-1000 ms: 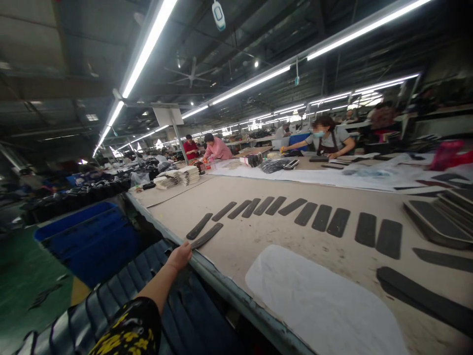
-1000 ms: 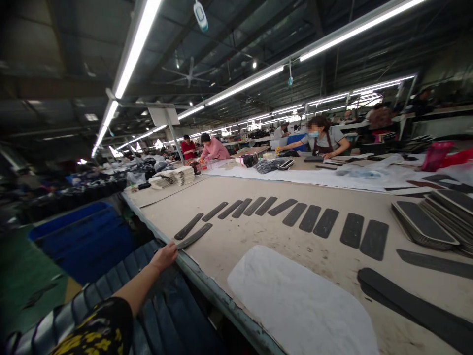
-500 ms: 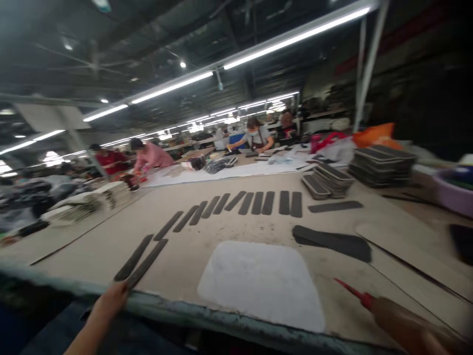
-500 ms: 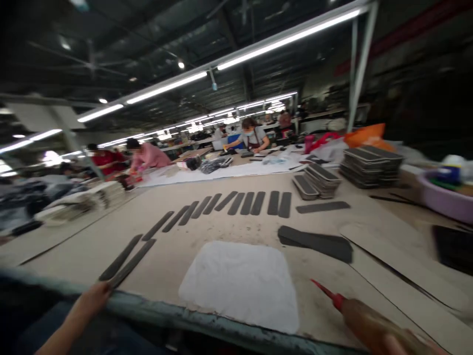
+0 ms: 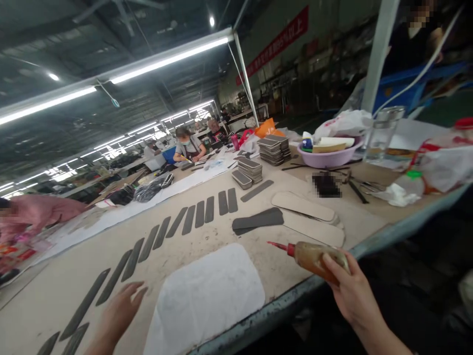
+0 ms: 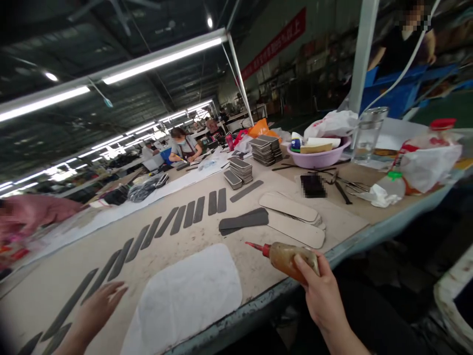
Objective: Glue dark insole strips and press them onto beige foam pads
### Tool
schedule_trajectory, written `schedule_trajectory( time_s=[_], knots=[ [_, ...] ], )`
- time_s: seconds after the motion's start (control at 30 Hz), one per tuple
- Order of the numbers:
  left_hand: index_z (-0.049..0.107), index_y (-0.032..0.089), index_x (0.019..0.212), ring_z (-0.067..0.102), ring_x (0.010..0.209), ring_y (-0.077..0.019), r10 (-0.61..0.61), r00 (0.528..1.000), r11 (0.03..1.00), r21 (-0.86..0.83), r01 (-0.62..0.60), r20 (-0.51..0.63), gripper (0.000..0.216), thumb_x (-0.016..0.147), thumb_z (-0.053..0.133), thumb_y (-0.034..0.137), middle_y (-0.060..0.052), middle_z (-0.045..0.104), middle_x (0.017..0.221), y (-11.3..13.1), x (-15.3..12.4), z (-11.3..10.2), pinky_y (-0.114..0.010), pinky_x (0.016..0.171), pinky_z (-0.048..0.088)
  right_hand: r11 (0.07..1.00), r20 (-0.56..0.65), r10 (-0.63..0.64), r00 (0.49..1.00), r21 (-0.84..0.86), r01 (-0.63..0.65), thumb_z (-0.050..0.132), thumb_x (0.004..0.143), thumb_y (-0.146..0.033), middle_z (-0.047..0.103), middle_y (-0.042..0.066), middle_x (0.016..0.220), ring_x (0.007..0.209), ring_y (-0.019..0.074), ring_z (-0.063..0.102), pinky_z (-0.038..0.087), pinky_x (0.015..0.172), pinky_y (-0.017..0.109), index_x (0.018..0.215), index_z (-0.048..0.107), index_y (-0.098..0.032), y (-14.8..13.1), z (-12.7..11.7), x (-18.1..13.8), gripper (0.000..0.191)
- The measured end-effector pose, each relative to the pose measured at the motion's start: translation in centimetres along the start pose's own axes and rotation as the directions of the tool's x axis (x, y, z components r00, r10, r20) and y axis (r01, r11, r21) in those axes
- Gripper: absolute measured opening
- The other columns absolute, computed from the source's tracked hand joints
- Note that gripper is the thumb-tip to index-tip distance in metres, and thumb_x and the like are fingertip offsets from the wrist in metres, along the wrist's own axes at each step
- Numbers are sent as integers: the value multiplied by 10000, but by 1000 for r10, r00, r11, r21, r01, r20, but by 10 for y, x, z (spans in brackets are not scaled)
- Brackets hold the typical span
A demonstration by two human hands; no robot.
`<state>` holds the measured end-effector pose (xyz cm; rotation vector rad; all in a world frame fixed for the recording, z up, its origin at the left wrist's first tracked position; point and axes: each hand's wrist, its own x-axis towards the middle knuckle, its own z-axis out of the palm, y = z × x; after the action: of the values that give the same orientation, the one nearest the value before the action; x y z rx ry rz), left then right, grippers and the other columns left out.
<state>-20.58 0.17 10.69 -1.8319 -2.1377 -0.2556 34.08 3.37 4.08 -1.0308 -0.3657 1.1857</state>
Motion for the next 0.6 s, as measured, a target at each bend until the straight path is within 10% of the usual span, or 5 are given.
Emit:
schedule_trajectory(
  time_s=[0.3, 0.6],
  knots=[
    [663, 170, 1034, 575, 1077, -211, 508, 849, 838, -313, -447, 144, 251, 845, 556, 296, -87, 643, 1139, 257, 121, 75, -342, 981, 437, 997, -20, 31, 999, 77, -30, 825, 585, -365, 605, -23, 897, 751, 119, 575, 497, 617, 158, 987, 554, -262, -10, -7, -2, 495],
    [550, 161, 1135, 581, 970, -187, 626, 698, 780, -290, -554, 347, 301, 899, 519, 345, -84, 570, 1148, 322, 167, 105, -400, 835, 503, 993, -27, 71, 997, 97, -68, 823, 572, -390, 621, -12, 873, 752, 144, 588, 502, 633, 194, 1009, 542, -249, -17, -11, 1, 538]
  ],
)
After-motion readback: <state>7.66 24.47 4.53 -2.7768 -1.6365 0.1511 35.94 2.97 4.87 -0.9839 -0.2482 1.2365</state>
